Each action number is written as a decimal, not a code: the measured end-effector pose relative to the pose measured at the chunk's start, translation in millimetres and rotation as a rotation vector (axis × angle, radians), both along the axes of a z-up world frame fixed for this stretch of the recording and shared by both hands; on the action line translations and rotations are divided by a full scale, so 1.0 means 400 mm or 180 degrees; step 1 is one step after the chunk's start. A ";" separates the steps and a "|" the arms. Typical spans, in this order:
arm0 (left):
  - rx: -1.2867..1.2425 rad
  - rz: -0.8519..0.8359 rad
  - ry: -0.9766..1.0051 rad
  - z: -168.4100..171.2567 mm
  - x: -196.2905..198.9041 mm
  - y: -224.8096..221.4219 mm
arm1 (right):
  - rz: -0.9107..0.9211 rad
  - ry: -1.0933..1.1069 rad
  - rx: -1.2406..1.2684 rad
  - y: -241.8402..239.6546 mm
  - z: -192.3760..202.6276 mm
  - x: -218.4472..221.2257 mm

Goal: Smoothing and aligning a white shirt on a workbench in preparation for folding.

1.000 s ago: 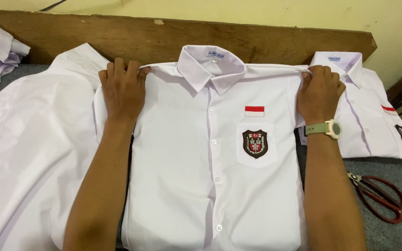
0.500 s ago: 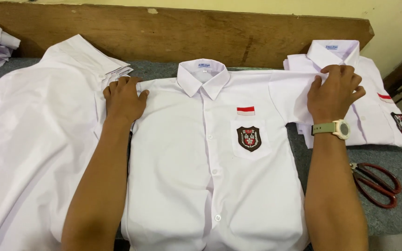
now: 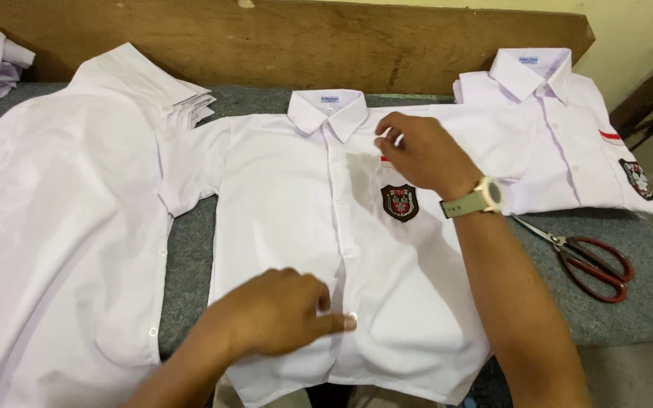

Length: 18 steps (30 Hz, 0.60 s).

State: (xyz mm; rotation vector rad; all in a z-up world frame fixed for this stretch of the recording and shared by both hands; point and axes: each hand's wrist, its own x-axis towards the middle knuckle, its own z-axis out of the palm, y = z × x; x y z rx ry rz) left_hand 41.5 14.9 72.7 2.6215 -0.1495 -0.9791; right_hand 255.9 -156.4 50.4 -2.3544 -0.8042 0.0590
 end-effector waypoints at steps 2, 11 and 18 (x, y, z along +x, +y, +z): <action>-0.0193 0.0142 0.0143 -0.005 -0.048 0.001 | 0.0052 -0.0003 -0.0281 0.033 -0.013 0.006; -0.0126 0.0140 -0.0053 -0.110 -0.101 -0.099 | -0.0173 0.0271 -0.0485 0.193 -0.069 0.120; -0.0717 0.1365 0.0194 -0.209 -0.159 -0.066 | -0.0308 0.0379 -0.0960 0.254 -0.132 0.159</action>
